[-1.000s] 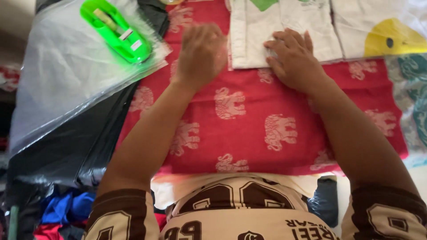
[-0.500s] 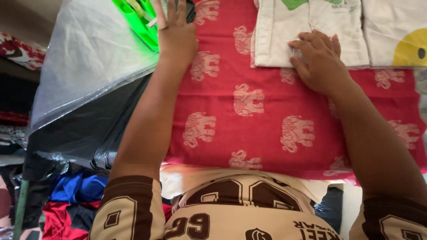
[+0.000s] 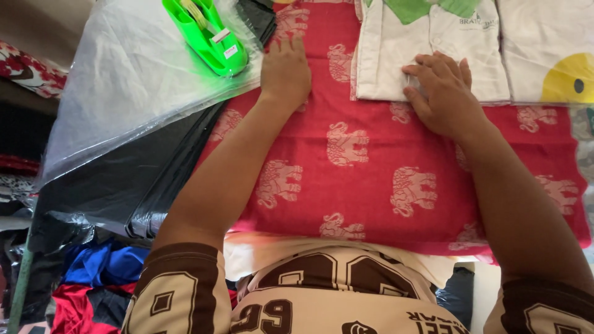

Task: Folding a black plastic shopping bag and white t-shirts on a cloth-covered surface.

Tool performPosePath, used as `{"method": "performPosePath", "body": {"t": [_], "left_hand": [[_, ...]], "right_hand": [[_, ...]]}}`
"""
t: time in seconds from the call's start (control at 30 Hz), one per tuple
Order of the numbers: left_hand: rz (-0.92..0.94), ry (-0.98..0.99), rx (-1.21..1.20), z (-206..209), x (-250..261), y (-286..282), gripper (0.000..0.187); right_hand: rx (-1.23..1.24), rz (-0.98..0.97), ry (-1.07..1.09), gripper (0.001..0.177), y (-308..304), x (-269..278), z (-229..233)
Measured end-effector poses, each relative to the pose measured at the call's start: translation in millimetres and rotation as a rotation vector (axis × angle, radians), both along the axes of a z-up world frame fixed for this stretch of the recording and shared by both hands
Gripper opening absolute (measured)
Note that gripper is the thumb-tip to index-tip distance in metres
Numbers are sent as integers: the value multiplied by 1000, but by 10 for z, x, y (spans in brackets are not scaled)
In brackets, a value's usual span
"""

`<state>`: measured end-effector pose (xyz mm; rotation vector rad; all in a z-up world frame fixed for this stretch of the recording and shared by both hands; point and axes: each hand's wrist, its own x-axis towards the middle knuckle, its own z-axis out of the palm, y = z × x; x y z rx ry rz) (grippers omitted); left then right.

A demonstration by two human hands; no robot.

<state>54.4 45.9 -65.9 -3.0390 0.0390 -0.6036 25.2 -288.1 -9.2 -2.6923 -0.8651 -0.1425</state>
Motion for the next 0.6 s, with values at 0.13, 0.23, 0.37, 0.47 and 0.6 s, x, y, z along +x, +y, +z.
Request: {"method": "performPosePath", "body": {"t": [0.13, 0.23, 0.37, 0.47, 0.6], "left_hand": [[66, -31, 104, 3, -3, 21, 53], [148, 100, 208, 118, -39, 6, 55], [260, 137, 387, 125, -37, -1, 55], [314, 99, 458, 201, -47, -23, 37], [359, 228, 606, 369, -154, -70, 34]], "right_hand": [[-6, -3, 3, 43, 17, -25, 38], [-2, -4, -3, 44, 14, -19, 44], [2, 6, -11, 43, -6, -10, 3], [-3, 2, -4, 44, -6, -1, 0], [-8, -3, 8, 45, 10, -19, 34]]}}
